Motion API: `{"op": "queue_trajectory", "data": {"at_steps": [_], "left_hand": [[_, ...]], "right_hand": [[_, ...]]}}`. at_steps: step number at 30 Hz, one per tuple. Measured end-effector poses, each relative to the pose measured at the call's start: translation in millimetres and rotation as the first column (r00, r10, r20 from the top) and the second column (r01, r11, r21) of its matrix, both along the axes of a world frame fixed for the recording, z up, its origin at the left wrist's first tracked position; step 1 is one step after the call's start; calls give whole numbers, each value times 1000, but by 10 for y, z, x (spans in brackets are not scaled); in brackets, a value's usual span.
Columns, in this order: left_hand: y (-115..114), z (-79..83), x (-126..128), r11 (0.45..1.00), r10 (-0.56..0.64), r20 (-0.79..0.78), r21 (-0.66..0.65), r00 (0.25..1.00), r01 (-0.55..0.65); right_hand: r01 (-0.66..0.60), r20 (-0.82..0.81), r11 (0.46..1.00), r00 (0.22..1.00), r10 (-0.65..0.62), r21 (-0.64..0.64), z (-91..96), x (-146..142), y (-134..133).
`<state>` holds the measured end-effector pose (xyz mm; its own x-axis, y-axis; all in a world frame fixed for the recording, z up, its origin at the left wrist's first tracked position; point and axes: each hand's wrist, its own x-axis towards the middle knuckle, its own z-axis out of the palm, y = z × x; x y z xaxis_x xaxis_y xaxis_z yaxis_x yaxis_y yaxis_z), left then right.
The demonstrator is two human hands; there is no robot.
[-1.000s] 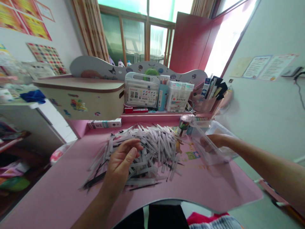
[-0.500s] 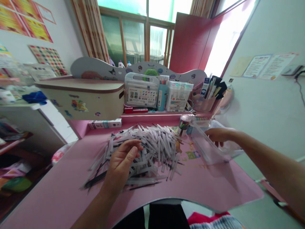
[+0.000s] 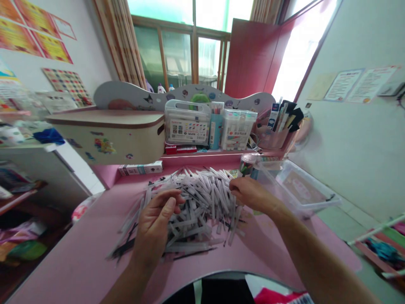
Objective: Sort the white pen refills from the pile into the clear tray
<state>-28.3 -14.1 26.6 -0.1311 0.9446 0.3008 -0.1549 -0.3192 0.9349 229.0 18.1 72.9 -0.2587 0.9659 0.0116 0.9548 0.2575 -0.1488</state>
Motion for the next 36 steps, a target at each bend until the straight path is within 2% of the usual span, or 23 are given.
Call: {"op": "queue_trajectory", "data": {"at_steps": [4,11,15,18,20,22,24,27,29,31,32,34,36], "left_hand": [[-17,18,20,1000,7,8,6,1000,-7],[-7,-12,9,1000,4,-10,24,1000,-3],[-9,-45,-13,1000,-11,-31,11,999,12],[-13,-40,-3,1000,-5,-26,1,1000,5],[-10,-22,14,1000,-8,-23,-7,1000,7],[-4,3,32,999,-41,-42,-34,998,39],[0,28,45,991,-119,-66,-73,991,114],[-1,47,47,961,-246,-66,-147,967,235],[3,43,36,950,-273,-46,-170,961,262],[20,30,22,966,-210,21,-148,977,211],[36,24,14,978,-153,80,-130,985,163],[74,15,1,993,-24,215,-110,976,48],[114,16,-12,993,73,308,-115,949,-39]], "right_hand": [[103,57,994,993,-104,23,-265,-50,100],[209,27,978,978,-209,-15,-543,-136,106],[268,-4,963,963,-268,-10,-581,-128,141],[316,-136,947,943,-305,66,-491,-126,123],[259,-304,957,929,-211,127,-391,-176,50],[126,-450,981,892,-48,146,-295,-281,-70],[-25,-524,992,847,89,127,-225,-423,-204],[-220,-569,965,780,261,140,-186,-619,-337],[-310,-604,938,722,337,152,-197,-686,-343],[-309,-634,935,692,347,174,-234,-688,-291],[-267,-629,943,703,332,200,-261,-669,-252],[-144,-560,952,781,277,269,-334,-616,-174],[-76,-433,945,876,215,317,-419,-572,-120]]}}
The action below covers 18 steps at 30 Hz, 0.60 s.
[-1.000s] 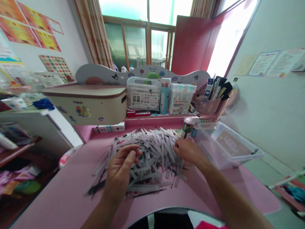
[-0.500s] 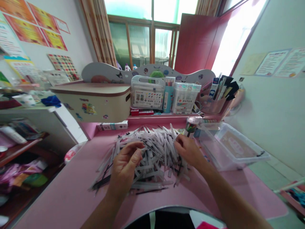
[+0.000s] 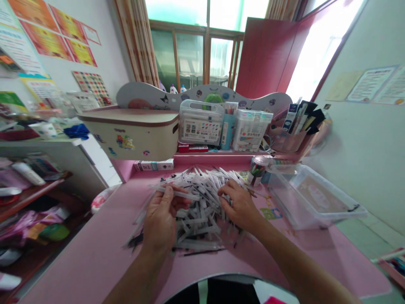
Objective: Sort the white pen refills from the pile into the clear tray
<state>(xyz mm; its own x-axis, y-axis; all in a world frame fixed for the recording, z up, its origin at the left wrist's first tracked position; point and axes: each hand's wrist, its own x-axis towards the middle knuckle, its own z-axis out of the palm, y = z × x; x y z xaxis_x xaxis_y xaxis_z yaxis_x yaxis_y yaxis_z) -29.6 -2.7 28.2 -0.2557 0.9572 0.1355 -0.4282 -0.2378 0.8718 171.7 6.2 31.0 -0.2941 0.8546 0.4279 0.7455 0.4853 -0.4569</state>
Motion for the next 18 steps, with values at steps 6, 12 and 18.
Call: {"op": "queue_trajectory", "data": {"at_steps": [6,12,18], "left_hand": [[52,16,-29,996,94,83,-1,992,-94],[68,17,-28,993,119,13,-31,993,-118],[118,-7,-46,987,145,64,-82,987,-139]], "right_hand": [[70,258,997,964,-62,-22,-168,-39,-1],[116,260,991,961,-95,-65,-200,-96,11],[54,-111,997,992,-60,-57,-143,104,90]]}}
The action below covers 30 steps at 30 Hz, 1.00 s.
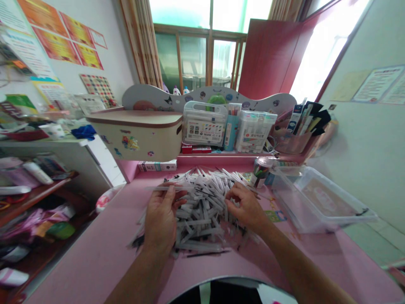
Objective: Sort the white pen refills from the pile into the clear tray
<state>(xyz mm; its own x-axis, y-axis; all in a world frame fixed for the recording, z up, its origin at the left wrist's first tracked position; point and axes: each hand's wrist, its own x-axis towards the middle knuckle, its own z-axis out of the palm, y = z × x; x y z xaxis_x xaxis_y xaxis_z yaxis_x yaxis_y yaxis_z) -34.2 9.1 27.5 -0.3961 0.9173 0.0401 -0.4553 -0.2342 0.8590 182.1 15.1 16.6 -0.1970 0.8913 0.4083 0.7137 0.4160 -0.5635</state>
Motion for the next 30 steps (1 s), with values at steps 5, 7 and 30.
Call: {"op": "queue_trajectory", "data": {"at_steps": [5,7,30], "left_hand": [[21,-28,-4,1000,7,50,-20,999,-6],[22,-30,-3,1000,7,67,-21,998,-6],[-24,22,23,990,-137,72,-10,988,138]], "right_hand": [[-189,-370,972,920,127,-137,99,257,70],[-269,-456,948,874,166,-171,137,315,77],[-365,-610,906,775,166,-216,80,316,77]]}}
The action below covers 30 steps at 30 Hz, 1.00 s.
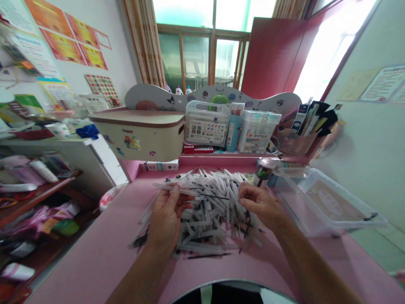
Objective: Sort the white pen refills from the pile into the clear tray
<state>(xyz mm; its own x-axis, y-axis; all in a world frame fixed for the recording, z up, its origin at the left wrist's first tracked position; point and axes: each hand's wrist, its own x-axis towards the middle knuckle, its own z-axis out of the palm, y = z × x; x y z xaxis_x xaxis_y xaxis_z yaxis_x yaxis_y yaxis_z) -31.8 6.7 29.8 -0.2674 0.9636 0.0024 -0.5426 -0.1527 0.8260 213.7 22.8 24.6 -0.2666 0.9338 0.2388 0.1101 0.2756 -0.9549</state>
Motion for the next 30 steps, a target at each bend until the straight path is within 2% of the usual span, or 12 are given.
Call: {"op": "queue_trajectory", "data": {"at_steps": [3,6,10,13,17,19,20,22,24,25,28,30], "left_hand": [[-7,25,4,1000,-19,6,-5,1000,19],[-18,42,5,999,-40,-9,-13,999,40],[-58,46,20,990,-138,-28,-4,990,138],[-107,37,54,961,-274,-5,-23,962,274],[-152,9,87,854,-511,87,-66,855,516],[-146,6,75,843,-513,179,-80,840,532],[-135,11,63,856,-476,234,-98,848,508],[-107,35,31,886,-363,338,-162,868,434],[-78,67,5,898,-259,416,-230,872,376],[-68,83,-2,899,-223,441,-253,869,359],[-54,119,-5,896,-188,473,-276,860,348],[-56,133,2,897,-189,472,-273,861,346]], "right_hand": [[-40,-135,999,990,38,-12,-35,12,-2],[-118,-297,993,949,105,-27,-44,12,-18],[-173,-425,984,895,137,-49,-49,-62,-51],[-128,-356,991,929,103,-48,-64,-204,-104],[-136,-180,991,974,135,9,-49,-361,-179],[-127,-102,992,986,129,22,-22,-327,-154],[-77,-54,997,995,79,29,-7,-275,-115],[105,89,992,990,-111,75,19,-125,13],[261,296,947,904,-308,189,28,35,181],[279,418,928,834,-361,246,23,100,267],[208,721,923,578,-383,324,-41,199,489],[167,797,931,481,-365,326,-112,200,595]]}}
